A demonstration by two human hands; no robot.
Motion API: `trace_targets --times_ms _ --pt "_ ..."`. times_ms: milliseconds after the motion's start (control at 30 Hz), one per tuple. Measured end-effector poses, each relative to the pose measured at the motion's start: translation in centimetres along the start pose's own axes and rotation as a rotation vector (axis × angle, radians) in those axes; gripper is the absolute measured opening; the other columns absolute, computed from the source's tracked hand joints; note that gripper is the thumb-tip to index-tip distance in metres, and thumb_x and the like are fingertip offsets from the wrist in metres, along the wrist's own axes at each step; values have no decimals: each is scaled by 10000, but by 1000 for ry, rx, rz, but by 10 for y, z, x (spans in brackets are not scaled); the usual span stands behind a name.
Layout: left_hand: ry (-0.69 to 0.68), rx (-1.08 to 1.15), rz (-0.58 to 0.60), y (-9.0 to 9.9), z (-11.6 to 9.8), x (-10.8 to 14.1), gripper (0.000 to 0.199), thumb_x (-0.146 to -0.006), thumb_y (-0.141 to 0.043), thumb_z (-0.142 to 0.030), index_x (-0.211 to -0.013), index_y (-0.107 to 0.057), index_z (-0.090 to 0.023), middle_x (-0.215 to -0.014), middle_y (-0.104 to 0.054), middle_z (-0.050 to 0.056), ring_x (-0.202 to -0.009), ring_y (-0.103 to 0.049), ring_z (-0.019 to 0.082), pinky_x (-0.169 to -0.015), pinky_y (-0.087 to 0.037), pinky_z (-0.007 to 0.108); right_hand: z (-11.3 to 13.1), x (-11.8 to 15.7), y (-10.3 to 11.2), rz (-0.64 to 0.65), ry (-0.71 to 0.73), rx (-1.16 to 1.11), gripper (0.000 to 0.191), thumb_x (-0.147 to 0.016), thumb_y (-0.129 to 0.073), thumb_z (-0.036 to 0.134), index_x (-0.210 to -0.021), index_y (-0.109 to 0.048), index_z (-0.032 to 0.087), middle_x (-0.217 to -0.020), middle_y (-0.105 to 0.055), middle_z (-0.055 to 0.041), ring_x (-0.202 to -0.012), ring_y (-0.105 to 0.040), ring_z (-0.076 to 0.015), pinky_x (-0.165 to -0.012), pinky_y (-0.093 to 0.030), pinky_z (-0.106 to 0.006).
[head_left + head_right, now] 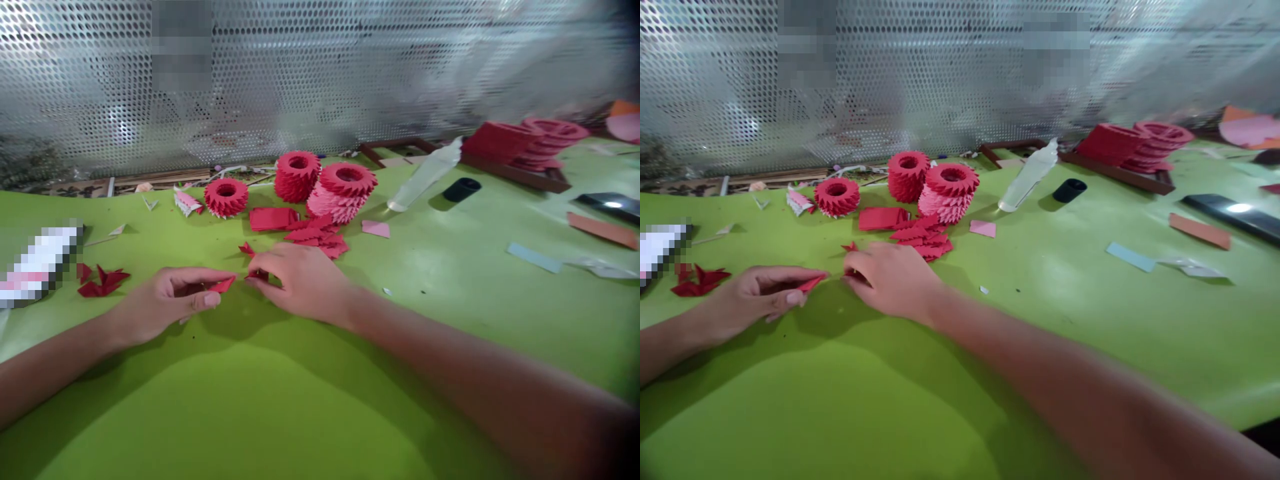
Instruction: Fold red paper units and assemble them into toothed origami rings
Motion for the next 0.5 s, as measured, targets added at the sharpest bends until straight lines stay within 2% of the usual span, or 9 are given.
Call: trace_targets --times_ms 233,500 --pt "-88 43 43 -3 -7 -2 440 -817 -731 -510 -1167 -742 -243 -711 -629 14 -545 -450 90 -456 -376 165 0 0 1 -4 -10 3 234 -969 -532 356 -1002 -700 197 -857 -699 -42 -699 -560 -151 -588 -275 -262" --pt "-112 75 66 -4 -9 -1 393 -830 -734 -485 -1126 -745 -226 -715 -631 7 -549 -466 87 -468 -383 168 1 0 0 8 0 -13 216 -970 -532 317 -976 -702 184 -893 -717 -47 -726 -578 -150 -603 -295 -257"
Point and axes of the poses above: each hand's wrist, its own x-axis away from the middle knuckle, its own y-axis out of the back of the hand, z = x × y, the point moved 10 cm from there along -x, towards the middle knuckle
